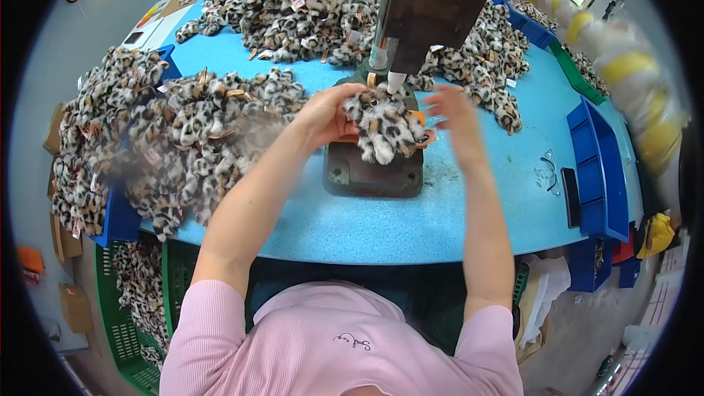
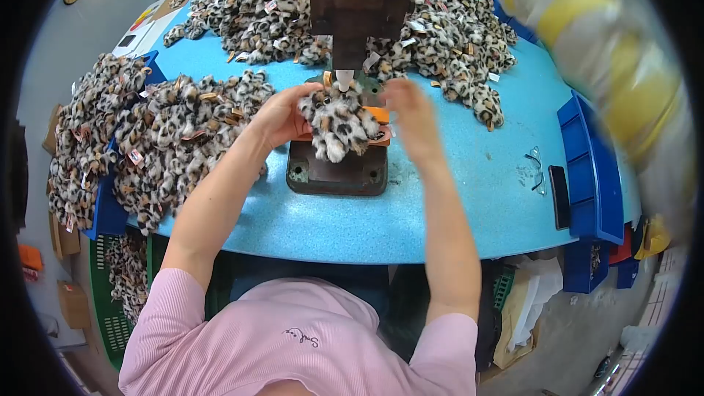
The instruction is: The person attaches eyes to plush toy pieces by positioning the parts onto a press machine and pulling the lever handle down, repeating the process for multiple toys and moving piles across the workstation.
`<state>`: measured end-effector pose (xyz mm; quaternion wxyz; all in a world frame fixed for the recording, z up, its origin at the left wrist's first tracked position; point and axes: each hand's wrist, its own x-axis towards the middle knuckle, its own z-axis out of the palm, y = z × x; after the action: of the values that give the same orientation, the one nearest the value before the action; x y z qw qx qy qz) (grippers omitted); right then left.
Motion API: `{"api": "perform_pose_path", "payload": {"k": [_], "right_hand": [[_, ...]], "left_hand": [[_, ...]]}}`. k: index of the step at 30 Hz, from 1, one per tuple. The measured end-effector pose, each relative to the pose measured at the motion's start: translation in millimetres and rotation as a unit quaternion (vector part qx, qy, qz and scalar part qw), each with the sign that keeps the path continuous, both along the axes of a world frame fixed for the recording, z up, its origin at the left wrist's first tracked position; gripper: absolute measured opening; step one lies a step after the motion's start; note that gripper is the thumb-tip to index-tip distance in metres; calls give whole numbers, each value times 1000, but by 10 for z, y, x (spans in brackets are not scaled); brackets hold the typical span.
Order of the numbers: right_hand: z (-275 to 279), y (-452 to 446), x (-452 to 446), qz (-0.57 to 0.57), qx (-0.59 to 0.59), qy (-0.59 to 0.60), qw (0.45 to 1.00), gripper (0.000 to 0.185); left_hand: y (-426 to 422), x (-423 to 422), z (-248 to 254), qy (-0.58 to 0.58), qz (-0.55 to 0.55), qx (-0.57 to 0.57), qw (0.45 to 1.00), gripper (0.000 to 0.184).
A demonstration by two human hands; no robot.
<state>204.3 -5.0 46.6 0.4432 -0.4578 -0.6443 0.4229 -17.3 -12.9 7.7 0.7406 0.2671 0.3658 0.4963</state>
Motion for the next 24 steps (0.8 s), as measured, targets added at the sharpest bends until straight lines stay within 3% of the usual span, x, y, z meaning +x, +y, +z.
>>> {"api": "perform_pose_path", "payload": {"k": [2,4,5,6,10,11,13,14,16,19,20,24], "right_hand": [[-286,85,-282,66,-43,-11,997,22],[-245,8,-409,69,-52,145,986,20],[-128,-80,-351,37,10,56,998,14],[15,-224,-310,53,-4,62,997,15],[-143,-455,-7,160,-144,148,965,27],[-261,-354,-21,128,-202,243,940,26],[-283,-166,-15,155,-269,259,915,23],[-289,-194,-46,185,-286,282,897,18],[-435,-143,-76,233,-268,188,916,10],[-323,-182,-132,233,-232,257,909,5],[-332,-137,-128,249,-235,290,894,5],[-260,-50,-268,229,-269,349,868,9]], "left_hand": [[-6,46,55,3,0,31,1000,11],[52,16,36,-38,-21,75,996,5],[59,14,52,-53,-45,104,992,5],[54,16,89,-68,-70,135,986,4],[-173,46,313,35,-230,176,957,6],[-198,75,361,97,-241,177,949,7],[-151,159,335,221,-251,229,914,5],[-153,199,360,222,-254,228,913,5],[-191,240,426,274,-237,249,898,5],[-129,129,384,230,-175,200,936,5],[-89,122,310,96,-123,135,979,10],[49,-30,88,-47,-113,116,986,20]]}}
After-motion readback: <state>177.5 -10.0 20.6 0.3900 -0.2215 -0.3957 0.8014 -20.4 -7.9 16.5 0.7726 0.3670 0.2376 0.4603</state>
